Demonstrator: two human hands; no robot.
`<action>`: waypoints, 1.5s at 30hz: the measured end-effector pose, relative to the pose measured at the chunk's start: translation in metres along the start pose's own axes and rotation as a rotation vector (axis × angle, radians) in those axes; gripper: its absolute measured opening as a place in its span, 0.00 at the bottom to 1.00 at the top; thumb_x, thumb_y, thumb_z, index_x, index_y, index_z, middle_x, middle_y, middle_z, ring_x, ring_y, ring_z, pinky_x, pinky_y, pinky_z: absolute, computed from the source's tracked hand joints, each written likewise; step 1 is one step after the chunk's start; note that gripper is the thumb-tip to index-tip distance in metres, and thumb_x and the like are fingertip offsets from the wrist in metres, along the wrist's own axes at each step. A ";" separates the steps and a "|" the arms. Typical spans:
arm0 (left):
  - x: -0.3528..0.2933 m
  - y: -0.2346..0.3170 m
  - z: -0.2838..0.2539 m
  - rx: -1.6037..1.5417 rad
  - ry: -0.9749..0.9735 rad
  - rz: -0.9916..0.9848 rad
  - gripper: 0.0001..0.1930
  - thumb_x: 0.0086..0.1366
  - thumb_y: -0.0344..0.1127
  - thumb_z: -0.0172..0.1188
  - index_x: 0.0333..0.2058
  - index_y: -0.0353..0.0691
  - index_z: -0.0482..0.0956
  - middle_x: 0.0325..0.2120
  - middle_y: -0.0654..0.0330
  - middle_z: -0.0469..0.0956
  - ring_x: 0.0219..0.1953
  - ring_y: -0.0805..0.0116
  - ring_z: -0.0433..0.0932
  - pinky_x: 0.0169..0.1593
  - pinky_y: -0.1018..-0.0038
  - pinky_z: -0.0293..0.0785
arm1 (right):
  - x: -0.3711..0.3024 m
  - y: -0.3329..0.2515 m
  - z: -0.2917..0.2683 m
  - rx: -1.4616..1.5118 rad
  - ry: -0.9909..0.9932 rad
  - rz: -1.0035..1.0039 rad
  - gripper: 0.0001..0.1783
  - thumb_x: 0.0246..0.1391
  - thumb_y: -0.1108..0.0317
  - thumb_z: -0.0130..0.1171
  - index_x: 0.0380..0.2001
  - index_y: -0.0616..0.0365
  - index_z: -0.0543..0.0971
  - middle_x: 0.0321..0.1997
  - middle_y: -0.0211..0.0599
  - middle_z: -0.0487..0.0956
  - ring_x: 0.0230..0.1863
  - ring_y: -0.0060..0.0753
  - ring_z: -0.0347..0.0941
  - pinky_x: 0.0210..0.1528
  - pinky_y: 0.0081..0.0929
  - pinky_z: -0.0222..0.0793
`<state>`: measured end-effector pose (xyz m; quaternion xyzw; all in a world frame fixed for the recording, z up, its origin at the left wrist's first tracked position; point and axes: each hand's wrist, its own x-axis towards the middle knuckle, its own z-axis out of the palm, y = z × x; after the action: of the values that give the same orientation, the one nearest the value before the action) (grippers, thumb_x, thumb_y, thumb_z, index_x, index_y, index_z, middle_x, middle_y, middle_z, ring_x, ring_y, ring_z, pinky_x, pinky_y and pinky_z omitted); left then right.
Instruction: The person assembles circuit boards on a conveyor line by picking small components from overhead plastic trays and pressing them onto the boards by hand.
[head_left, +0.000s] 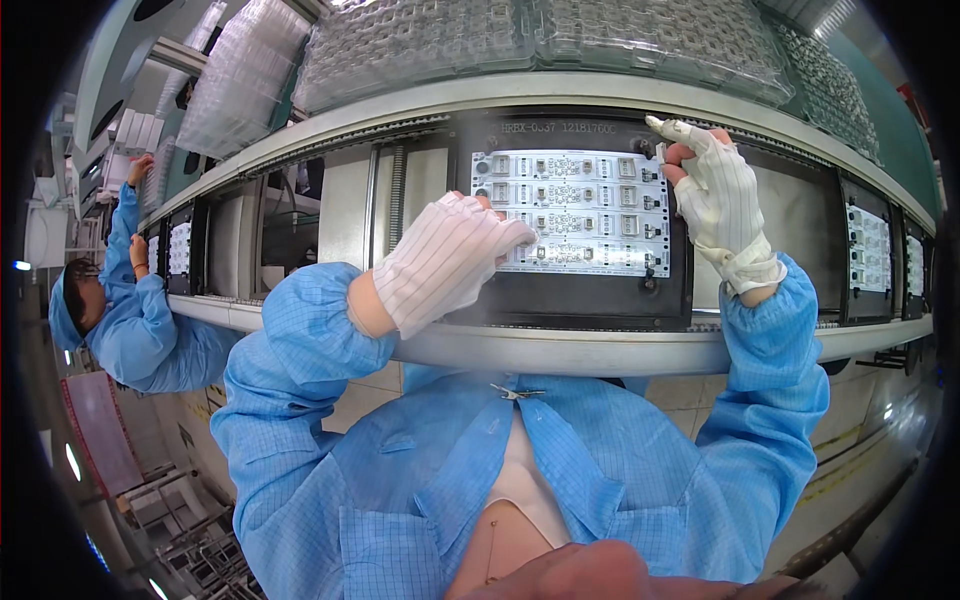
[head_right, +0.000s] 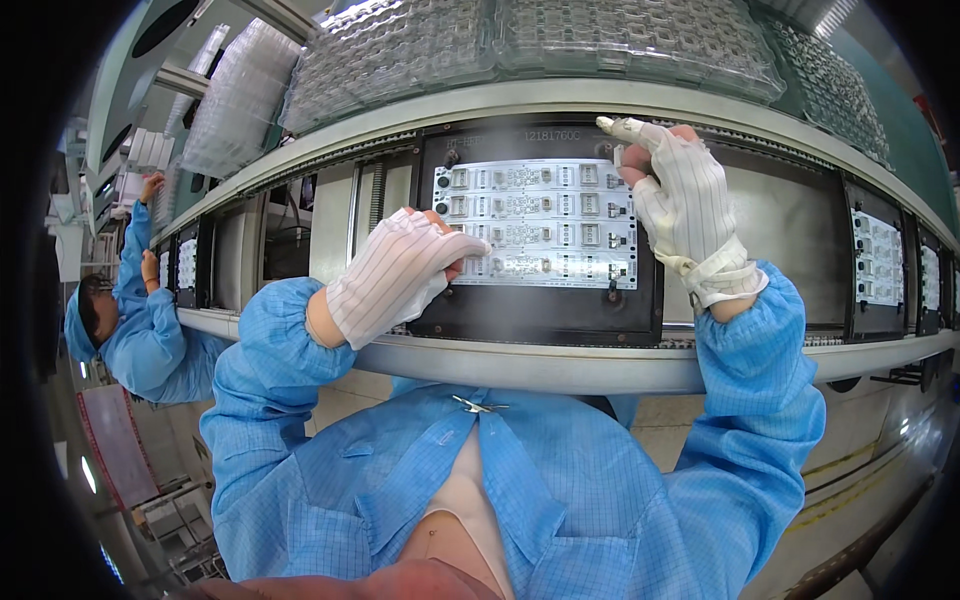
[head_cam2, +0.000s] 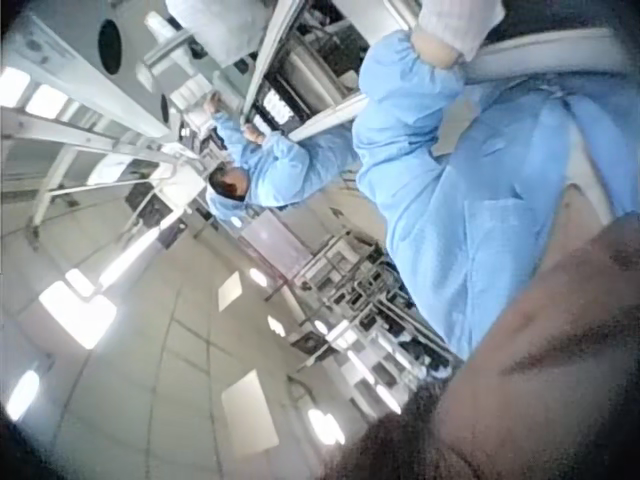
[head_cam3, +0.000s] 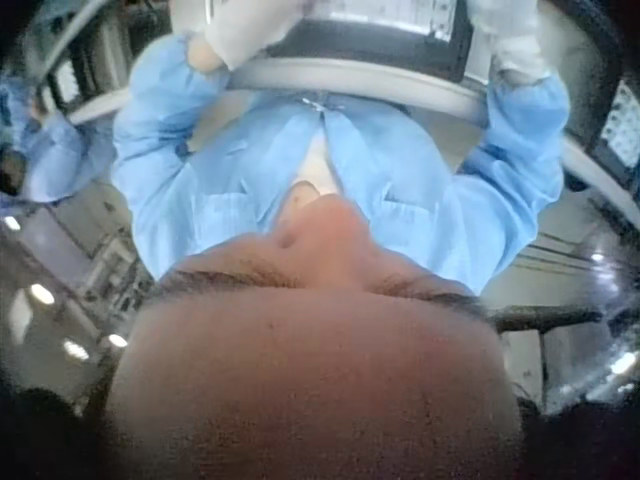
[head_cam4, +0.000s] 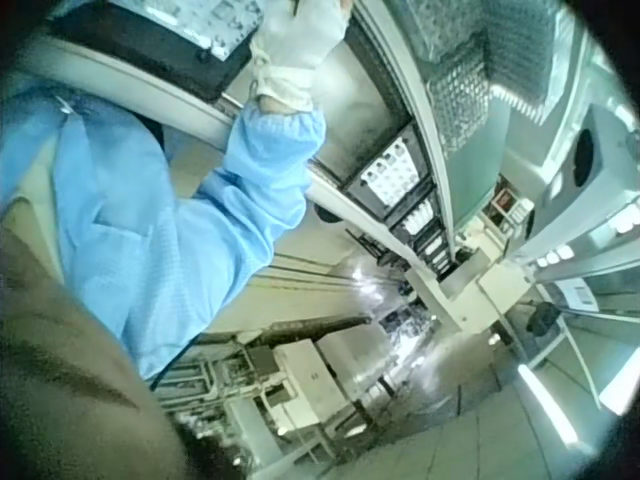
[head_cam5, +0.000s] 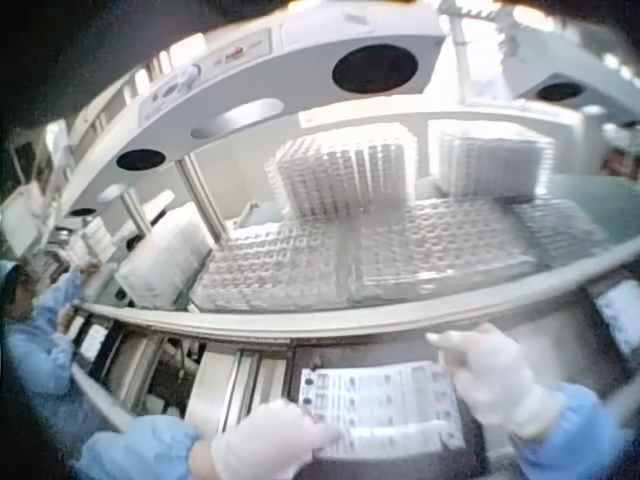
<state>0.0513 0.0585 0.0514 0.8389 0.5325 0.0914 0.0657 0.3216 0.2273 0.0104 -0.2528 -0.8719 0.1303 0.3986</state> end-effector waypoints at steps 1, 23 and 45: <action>0.001 0.001 -0.001 0.086 -0.029 0.012 0.13 0.57 0.28 0.61 0.42 0.47 0.79 0.27 0.61 0.78 0.34 0.59 0.77 0.41 0.64 0.71 | -0.001 -0.003 0.000 0.013 0.003 0.015 0.26 0.48 0.80 0.64 0.53 0.53 0.78 0.32 0.36 0.80 0.35 0.40 0.78 0.38 0.34 0.74; 0.008 0.006 0.016 -0.006 0.395 0.096 0.19 0.52 0.27 0.63 0.45 0.43 0.78 0.30 0.61 0.79 0.34 0.59 0.77 0.44 0.65 0.71 | -0.048 -0.046 -0.019 -0.060 -0.369 0.039 0.36 0.42 0.84 0.56 0.60 0.51 0.75 0.29 0.32 0.77 0.33 0.38 0.74 0.44 0.37 0.70; -0.029 -0.012 0.023 -0.219 0.248 0.251 0.15 0.50 0.24 0.61 0.39 0.42 0.81 0.35 0.59 0.78 0.40 0.57 0.75 0.45 0.62 0.71 | -0.065 -0.074 -0.048 -0.350 -0.584 0.033 0.32 0.44 0.83 0.56 0.57 0.55 0.77 0.29 0.34 0.77 0.39 0.42 0.76 0.46 0.36 0.70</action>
<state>0.0342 0.0372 0.0245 0.8689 0.4146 0.2589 0.0787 0.3695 0.1309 0.0324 -0.2834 -0.9542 0.0522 0.0805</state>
